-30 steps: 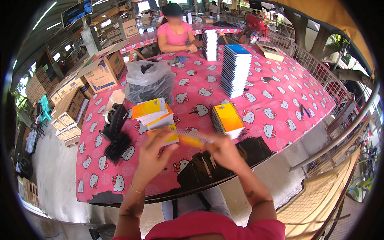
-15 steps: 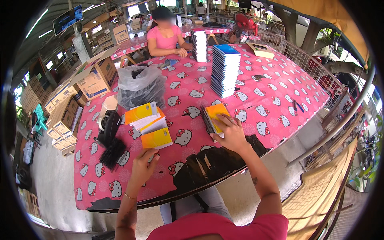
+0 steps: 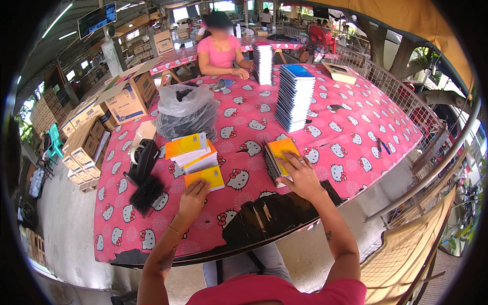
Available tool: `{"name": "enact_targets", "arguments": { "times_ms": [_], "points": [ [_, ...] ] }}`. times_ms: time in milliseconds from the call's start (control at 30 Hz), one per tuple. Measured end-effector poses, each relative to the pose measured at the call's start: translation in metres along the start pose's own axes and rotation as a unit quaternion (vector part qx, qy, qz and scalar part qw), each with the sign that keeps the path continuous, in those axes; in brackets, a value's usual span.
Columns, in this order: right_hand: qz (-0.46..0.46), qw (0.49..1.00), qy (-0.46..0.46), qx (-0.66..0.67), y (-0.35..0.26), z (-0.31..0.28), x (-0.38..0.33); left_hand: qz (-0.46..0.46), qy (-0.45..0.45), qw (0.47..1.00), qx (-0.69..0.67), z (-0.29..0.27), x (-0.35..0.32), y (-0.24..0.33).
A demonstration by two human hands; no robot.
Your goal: The person assembles small yellow notepads by hand, aligning pages and cardboard backs before sliding black spiral binders through the perforations.
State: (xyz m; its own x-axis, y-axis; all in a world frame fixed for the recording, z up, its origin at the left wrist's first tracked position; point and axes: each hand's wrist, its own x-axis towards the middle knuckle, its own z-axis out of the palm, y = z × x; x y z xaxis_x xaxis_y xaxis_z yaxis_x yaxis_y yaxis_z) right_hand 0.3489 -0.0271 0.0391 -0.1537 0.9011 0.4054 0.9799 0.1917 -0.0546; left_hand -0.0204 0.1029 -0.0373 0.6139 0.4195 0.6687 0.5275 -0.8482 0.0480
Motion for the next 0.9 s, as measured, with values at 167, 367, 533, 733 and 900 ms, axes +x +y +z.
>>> {"name": "enact_targets", "arguments": {
  "times_ms": [167,367,533,733,900],
  "points": [
    [-0.007,0.996,0.071,0.062,-0.043,-0.027,0.008,-0.075,-0.04,0.996,-0.033,-0.045,0.021,0.021],
    [0.075,0.85,-0.011,0.522,-0.14,0.069,-0.014,-0.037,-0.088,0.992,-0.08,-0.047,0.0,0.083],
    [0.138,0.774,-0.03,0.617,-0.165,0.099,-0.012,-0.327,0.123,0.894,-0.28,-0.026,-0.038,0.109],
    [0.144,0.749,-0.049,0.644,-0.138,0.104,-0.013,-0.312,0.107,0.944,0.024,-0.06,-0.048,-0.017],
    [0.157,0.745,-0.072,0.645,-0.142,0.096,-0.009,-0.246,-0.095,0.948,0.178,-0.064,-0.091,-0.096]
  ]
}}
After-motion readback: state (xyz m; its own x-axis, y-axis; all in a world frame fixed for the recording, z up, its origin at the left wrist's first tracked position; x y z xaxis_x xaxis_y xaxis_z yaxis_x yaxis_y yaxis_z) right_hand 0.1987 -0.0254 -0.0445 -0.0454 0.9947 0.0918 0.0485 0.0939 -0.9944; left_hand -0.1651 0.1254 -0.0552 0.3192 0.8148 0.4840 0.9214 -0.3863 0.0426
